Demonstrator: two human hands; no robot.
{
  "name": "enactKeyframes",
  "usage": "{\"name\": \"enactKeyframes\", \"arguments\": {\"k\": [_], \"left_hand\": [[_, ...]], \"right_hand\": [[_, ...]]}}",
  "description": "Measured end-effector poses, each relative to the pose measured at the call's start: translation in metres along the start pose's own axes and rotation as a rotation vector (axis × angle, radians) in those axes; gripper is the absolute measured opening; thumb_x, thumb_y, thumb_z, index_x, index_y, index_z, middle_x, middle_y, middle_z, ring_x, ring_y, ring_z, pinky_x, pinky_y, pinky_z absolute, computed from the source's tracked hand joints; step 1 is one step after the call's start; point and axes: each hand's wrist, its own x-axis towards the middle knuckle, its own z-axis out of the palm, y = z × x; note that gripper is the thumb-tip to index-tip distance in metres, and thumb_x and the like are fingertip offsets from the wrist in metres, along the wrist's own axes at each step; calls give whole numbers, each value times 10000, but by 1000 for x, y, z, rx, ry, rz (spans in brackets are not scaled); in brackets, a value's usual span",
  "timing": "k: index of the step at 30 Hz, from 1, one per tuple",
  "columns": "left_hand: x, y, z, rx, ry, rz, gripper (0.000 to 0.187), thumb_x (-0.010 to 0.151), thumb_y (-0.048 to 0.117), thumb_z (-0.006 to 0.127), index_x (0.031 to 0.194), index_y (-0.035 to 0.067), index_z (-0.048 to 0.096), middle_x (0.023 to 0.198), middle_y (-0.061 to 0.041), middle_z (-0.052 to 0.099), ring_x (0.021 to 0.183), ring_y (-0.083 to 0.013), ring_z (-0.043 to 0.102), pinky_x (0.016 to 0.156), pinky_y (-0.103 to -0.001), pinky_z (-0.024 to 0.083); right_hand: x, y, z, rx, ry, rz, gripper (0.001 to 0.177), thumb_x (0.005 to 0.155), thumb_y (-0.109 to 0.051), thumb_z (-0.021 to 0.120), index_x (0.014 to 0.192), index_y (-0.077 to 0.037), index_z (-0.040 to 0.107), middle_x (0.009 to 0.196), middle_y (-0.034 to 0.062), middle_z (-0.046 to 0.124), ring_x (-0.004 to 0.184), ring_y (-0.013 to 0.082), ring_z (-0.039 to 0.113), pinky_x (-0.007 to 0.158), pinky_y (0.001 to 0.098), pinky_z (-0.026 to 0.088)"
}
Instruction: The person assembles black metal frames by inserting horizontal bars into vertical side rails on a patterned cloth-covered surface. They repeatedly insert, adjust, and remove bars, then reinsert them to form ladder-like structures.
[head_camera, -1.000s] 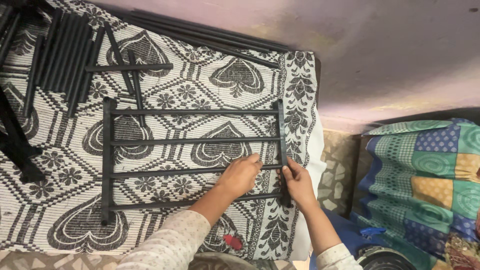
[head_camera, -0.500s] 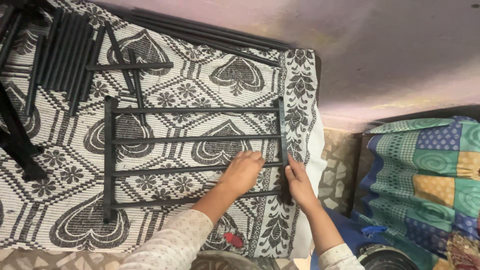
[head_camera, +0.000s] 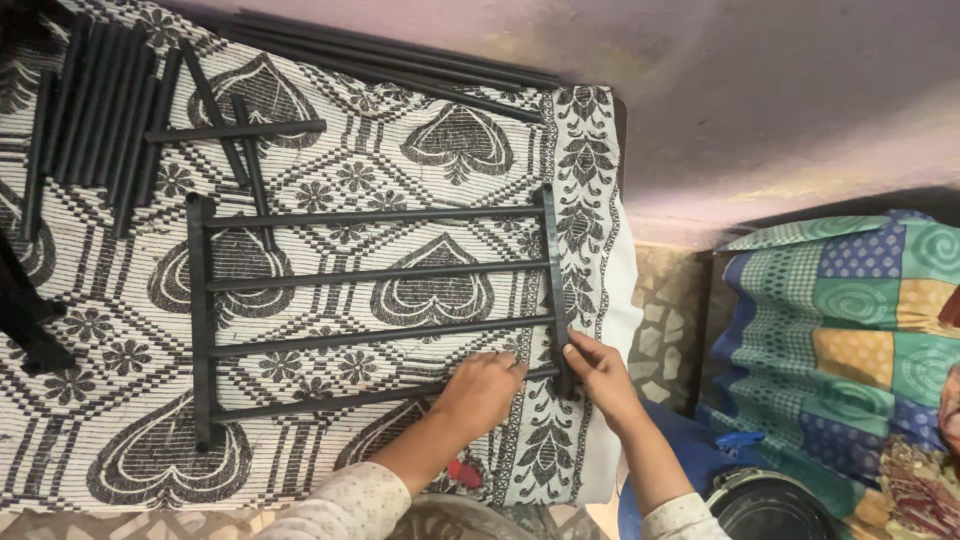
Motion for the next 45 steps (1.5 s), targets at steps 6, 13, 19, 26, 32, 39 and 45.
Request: {"name": "enactKeyframes", "arguments": {"k": [6, 13, 19, 26, 32, 39, 45], "left_hand": [[-2, 0, -4, -162, 27, 0, 239, 871, 84, 687, 1096, 22, 741, 946, -136, 694, 919, -331, 695, 847, -457, 542], [8, 6, -15, -159, 13, -16, 252, 903, 107, 679, 1131, 15, 732, 937, -136, 686, 897, -322, 696, 828, -448, 560], [10, 9, -21, -168, 53, -28, 240, 899, 120, 679, 1109, 24, 743, 929, -127, 685, 909, -328, 692, 836, -454, 551], [13, 7, -18, -171, 46, -39, 239, 907, 132, 672, 1108, 21, 738, 921, -128, 672, 906, -323, 688, 845, -454, 541], [14, 7, -19, -182, 49, -54, 232, 921, 131, 668, 1111, 17, 736, 925, -130, 672, 904, -323, 690, 843, -455, 544], [16, 7, -18, -186, 58, -49, 211, 899, 109, 674, 1074, 17, 749, 921, -131, 677, 878, -319, 699, 834, -447, 558], [17, 6, -18, -190, 59, -50, 206, 889, 97, 683, 1066, 16, 753, 899, -127, 677, 852, -311, 701, 812, -441, 564]], "right_hand": [[-3, -3, 9, 2, 81, -75, 433, 1006, -185, 619, 1407, -21, 627, 1053, 32, 733, 856, 74, 621, 756, 231, 499], [-6, -16, 35, 309, 118, -177, 422, 1048, -220, 514, 1397, -1, 605, 1157, 39, 720, 986, 93, 651, 889, 252, 515], [-9, -26, 41, 279, 146, -136, 470, 1089, -260, 420, 1478, -29, 546, 1115, 42, 696, 942, 124, 611, 870, 279, 494], [-8, -28, 40, 308, 119, -135, 463, 1067, -228, 401, 1464, -23, 521, 1160, 29, 687, 1002, 108, 624, 923, 266, 480], [-5, -26, 39, 312, 87, -165, 448, 1090, -258, 387, 1445, -32, 538, 1044, 26, 646, 928, 127, 580, 866, 279, 469], [-4, -25, 36, 296, 13, -155, 484, 1100, -316, 332, 1493, -67, 467, 949, 36, 602, 889, 132, 573, 836, 276, 473], [2, -24, 33, 369, 26, -78, 470, 1089, -294, 360, 1494, -70, 442, 937, 31, 626, 866, 121, 577, 820, 260, 473]]}}
